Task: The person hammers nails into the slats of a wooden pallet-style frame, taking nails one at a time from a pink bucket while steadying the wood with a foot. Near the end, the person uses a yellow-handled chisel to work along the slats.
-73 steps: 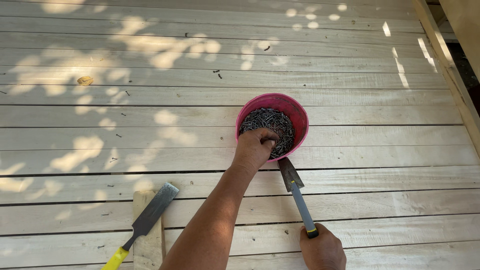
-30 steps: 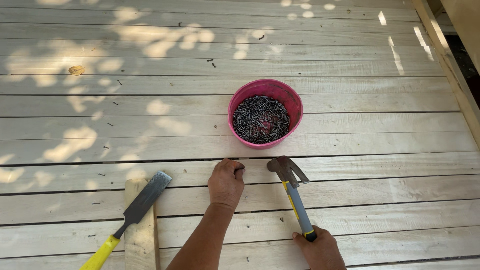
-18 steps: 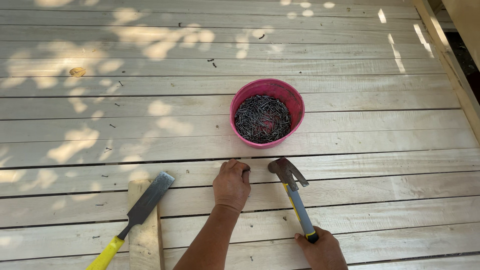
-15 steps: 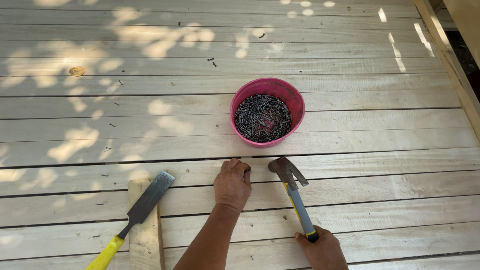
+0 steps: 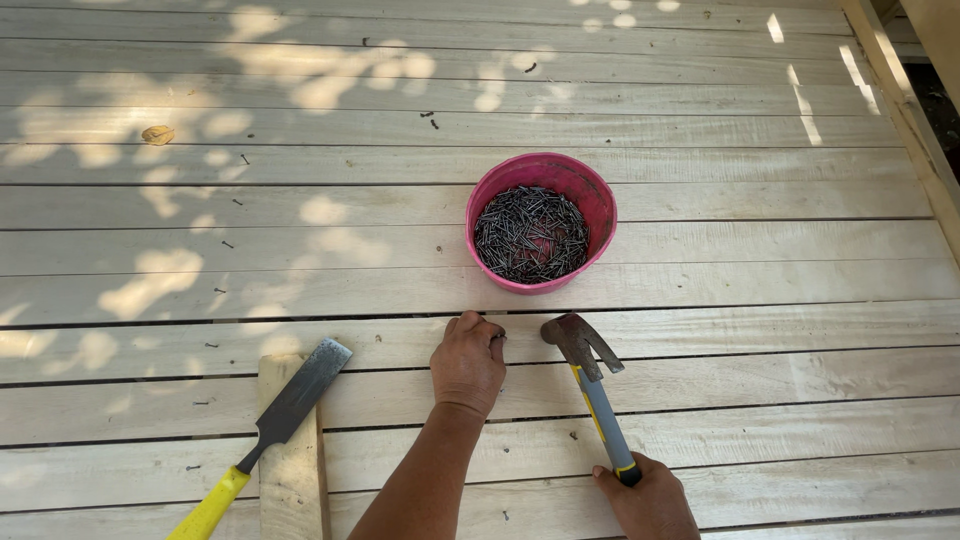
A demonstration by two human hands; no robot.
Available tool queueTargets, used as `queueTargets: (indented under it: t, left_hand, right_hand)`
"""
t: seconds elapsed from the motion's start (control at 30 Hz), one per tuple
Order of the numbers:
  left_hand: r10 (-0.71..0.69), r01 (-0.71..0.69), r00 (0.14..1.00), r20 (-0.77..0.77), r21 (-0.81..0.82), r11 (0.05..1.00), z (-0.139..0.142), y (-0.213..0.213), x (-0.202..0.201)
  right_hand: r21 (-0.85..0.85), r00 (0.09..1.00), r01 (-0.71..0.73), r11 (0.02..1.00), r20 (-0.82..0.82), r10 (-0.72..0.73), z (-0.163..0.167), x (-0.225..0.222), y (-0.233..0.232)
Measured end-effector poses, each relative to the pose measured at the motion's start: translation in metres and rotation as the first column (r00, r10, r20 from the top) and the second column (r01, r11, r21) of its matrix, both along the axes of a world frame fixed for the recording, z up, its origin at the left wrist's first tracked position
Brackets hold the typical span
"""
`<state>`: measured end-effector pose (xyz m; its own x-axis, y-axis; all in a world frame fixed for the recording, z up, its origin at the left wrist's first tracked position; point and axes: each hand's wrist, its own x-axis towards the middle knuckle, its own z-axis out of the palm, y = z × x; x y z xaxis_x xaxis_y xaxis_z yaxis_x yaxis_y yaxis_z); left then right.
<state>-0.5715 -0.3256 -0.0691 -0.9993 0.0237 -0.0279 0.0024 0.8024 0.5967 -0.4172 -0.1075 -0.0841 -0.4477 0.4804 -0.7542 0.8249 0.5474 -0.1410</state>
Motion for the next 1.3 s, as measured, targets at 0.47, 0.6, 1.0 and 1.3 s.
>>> queueTargets:
  t: [0.47, 0.6, 1.0, 1.3]
  left_hand:
    - [-0.044, 0.054, 0.991, 0.125, -0.078, 0.995, 0.007, -0.003, -0.010]
    - [0.013, -0.009, 0.992, 0.126, -0.034, 0.999, 0.006, -0.003, -0.011]
    - [-0.033, 0.063, 0.979, 0.200, -0.147, 0.987, 0.012, 0.005, -0.015]
    - [0.018, 0.007, 0.977, 0.212, -0.118, 0.993, 0.013, 0.003, -0.014]
  right_hand:
    - [-0.069, 0.997, -0.062, 0.996, -0.056, 0.058, 0.021, 0.001, -0.011]
    - [-0.097, 0.996, -0.049, 0.994, -0.074, 0.041, 0.025, -0.001, -0.017]
    - [-0.126, 0.986, -0.002, 0.992, -0.167, -0.019, 0.018, 0.007, -0.018]
    - [-0.114, 0.998, -0.067, 0.991, -0.029, 0.064, 0.036, -0.012, -0.032]
